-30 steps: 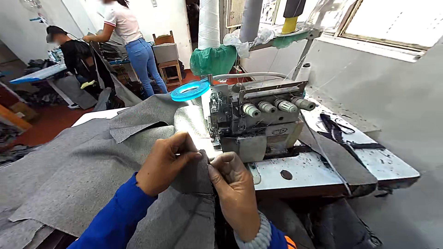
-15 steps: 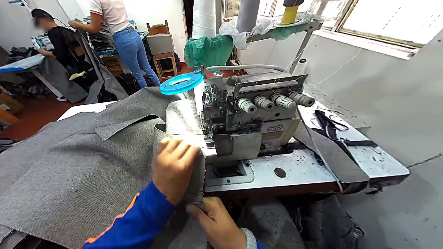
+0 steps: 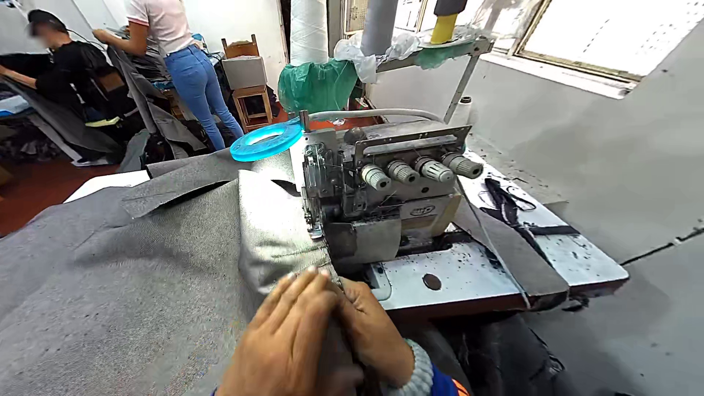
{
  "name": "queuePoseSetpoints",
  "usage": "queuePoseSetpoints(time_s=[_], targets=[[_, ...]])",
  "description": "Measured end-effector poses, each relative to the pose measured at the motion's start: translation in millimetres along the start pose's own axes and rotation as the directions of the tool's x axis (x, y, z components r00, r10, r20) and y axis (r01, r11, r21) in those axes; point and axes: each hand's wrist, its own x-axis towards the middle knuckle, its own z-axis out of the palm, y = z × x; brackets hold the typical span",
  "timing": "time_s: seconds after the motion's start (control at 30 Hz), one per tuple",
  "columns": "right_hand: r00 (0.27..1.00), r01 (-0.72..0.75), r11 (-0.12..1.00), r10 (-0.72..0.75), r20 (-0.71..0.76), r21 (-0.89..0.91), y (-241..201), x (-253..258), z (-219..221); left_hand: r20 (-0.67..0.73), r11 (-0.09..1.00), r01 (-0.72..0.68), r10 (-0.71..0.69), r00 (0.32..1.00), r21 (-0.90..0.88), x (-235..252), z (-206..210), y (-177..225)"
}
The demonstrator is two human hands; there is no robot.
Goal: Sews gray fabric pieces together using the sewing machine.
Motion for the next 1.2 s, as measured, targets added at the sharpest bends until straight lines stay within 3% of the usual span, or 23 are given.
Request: queuePoseSetpoints(time_s=[0.1, 0.27, 0.53, 0.73, 0.8, 0.9, 0.97, 1.03, 1.1, 1.2], targets=[[0.996, 0.079, 0.990, -0.084, -0.041, -0.114, 3.0, -1.8, 4.1, 0.009, 0.987, -0.085, 0.085, 0.996, 0.139, -22.9, 11.8, -4.9], [0.958, 0.164, 0.876, -0.251, -0.138, -0.453, 10.8, 0.0, 18.6, -0.006, 0.934, -0.210, 0.221, 0.975, 0.290, -11.5, 14.6, -32.3], [0.906, 0.205, 0.771, -0.382, -0.181, -0.603, 17.2, 19.8, 24.2, -0.012, 0.956, -0.217, 0.224, 0.974, 0.196, 20.5, 9.5, -60.3], [0.814, 0.341, 0.575, -0.577, -0.073, -0.743, 30.5, 16.5, 24.4, -0.102, 0.982, -0.131, 0.146, 0.984, 0.138, 12.0, 26.6, -72.8], [0.801, 0.324, 0.547, -0.593, -0.084, -0.772, 41.6, 8.3, 12.3, -0.210, 0.977, -0.025, 0.070, 0.975, 0.211, -10.4, 36.2, -83.8], [0.826, 0.197, 0.403, -0.559, -0.070, -0.894, 57.5, -0.8, -18.7, -0.360, 0.871, 0.354, -0.227, 0.905, 0.340, -48.8, 56.1, -128.1], [0.831, 0.135, 0.185, -0.556, 0.009, -0.974, 66.8, -0.4, -27.4, -0.240, 0.772, 0.588, -0.539, 0.807, 0.243, -38.9, 63.2, -165.2], [0.865, 0.080, 0.030, -0.498, 0.054, -0.996, 73.6, -6.0, -23.6, -0.079, 0.708, 0.680, -0.679, 0.730, 0.191, -4.8, 74.8, -193.5], [0.908, 0.047, -0.011, -0.417, 0.047, -0.999, 77.8, -15.2, -24.9, 0.038, 0.730, 0.679, -0.682, 0.730, 0.079, 29.7, 88.4, -211.7], [0.971, 0.083, 0.104, -0.231, 0.057, -0.991, 69.0, -20.0, -27.2, 0.109, 0.743, 0.669, -0.668, 0.737, 0.033, 51.2, 90.8, -208.6]])
